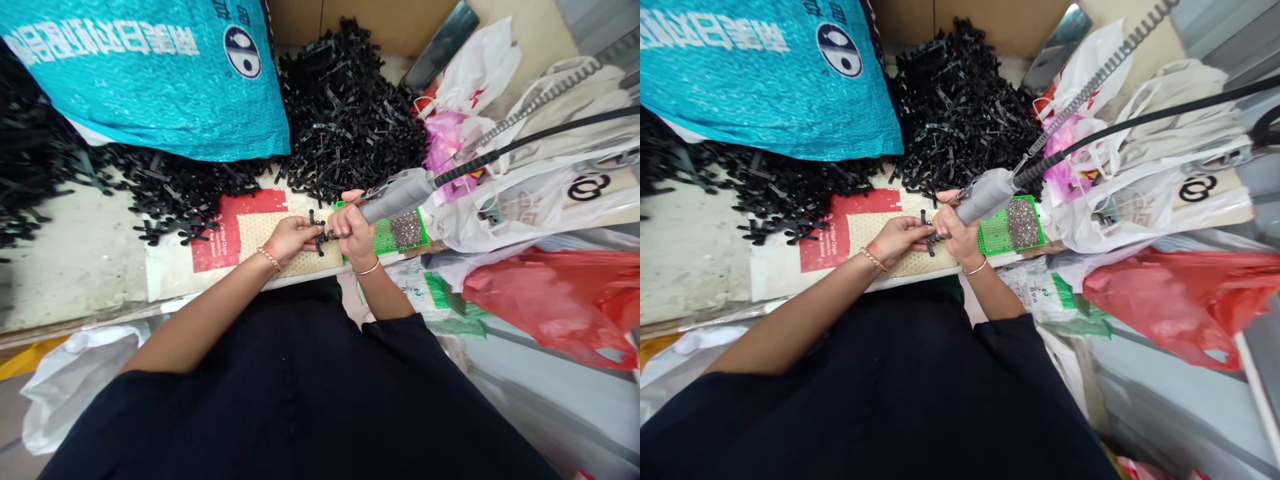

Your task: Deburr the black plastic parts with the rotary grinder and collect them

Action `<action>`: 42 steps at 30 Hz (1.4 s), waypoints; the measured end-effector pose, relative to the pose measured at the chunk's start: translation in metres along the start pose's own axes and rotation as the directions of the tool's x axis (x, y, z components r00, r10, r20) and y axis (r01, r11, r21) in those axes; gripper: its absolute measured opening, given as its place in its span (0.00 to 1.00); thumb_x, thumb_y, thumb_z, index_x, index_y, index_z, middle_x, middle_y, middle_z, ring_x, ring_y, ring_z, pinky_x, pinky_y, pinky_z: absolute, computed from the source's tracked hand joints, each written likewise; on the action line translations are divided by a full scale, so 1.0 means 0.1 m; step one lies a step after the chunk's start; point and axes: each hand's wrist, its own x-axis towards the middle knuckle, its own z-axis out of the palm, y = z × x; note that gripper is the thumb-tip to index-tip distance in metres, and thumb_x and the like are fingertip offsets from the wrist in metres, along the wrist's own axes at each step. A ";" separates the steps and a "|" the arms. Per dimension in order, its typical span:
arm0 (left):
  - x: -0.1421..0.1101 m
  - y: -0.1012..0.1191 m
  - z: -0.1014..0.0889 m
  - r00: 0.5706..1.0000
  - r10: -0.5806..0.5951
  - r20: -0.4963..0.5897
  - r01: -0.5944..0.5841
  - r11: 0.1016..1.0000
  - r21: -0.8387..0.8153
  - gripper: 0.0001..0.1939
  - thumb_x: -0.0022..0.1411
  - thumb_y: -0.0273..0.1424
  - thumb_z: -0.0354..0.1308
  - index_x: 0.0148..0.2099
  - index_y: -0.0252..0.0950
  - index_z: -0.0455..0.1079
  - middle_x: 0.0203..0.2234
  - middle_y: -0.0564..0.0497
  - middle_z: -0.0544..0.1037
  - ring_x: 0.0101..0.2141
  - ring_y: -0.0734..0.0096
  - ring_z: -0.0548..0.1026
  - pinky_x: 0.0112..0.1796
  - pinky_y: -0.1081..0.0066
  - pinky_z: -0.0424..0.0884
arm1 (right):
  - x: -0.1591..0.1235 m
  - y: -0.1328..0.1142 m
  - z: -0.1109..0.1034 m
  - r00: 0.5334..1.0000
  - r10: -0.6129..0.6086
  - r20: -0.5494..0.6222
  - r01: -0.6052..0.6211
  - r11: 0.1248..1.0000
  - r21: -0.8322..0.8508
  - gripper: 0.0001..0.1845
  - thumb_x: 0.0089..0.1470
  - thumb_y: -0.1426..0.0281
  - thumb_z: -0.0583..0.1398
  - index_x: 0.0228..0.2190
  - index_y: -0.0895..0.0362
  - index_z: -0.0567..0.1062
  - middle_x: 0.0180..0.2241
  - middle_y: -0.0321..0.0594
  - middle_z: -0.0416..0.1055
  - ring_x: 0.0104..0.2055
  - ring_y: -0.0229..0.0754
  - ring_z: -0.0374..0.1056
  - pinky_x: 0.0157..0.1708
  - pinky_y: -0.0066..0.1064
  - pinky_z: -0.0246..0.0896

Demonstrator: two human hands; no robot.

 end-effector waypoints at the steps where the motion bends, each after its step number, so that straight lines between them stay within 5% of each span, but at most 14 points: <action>1: 0.00 -0.01 0.00 1.000 0.002 0.004 -0.002 1.000 -0.001 0.14 0.60 0.25 0.75 0.31 0.32 0.71 0.25 0.50 0.80 0.24 0.76 0.77 0.29 0.74 0.79 | -0.01 -0.01 0.00 1.000 0.000 -0.007 0.000 1.000 -0.002 0.19 0.56 0.50 0.70 0.39 0.45 0.71 0.15 0.22 0.48 0.16 0.35 0.47 0.21 0.34 0.51; 9: 0.00 -0.02 -0.01 1.000 0.006 -0.002 -0.006 1.000 0.004 0.14 0.59 0.26 0.75 0.31 0.32 0.71 0.24 0.50 0.80 0.24 0.75 0.77 0.29 0.75 0.79 | -0.02 -0.02 0.01 0.999 -0.031 0.012 0.031 0.999 0.032 0.17 0.57 0.52 0.69 0.39 0.47 0.72 0.15 0.20 0.49 0.15 0.28 0.49 0.21 0.29 0.50; 17: -0.01 0.00 -0.01 1.000 -0.001 -0.002 0.001 1.000 -0.006 0.15 0.59 0.26 0.76 0.31 0.31 0.71 0.24 0.50 0.79 0.24 0.76 0.78 0.28 0.75 0.79 | 0.01 -0.06 0.07 0.997 0.058 -0.055 -0.060 0.997 -0.043 0.29 0.47 0.42 0.70 0.37 0.49 0.71 0.14 0.18 0.52 0.14 0.31 0.48 0.19 0.31 0.51; 42: -0.01 0.00 0.00 1.000 -0.004 -0.009 0.004 1.000 -0.008 0.14 0.61 0.25 0.74 0.31 0.31 0.70 0.24 0.50 0.80 0.23 0.75 0.78 0.29 0.75 0.79 | -0.03 -0.08 0.09 0.994 0.085 -0.066 -0.089 0.994 -0.068 0.30 0.45 0.40 0.71 0.37 0.49 0.72 0.14 0.19 0.52 0.15 0.31 0.50 0.20 0.32 0.52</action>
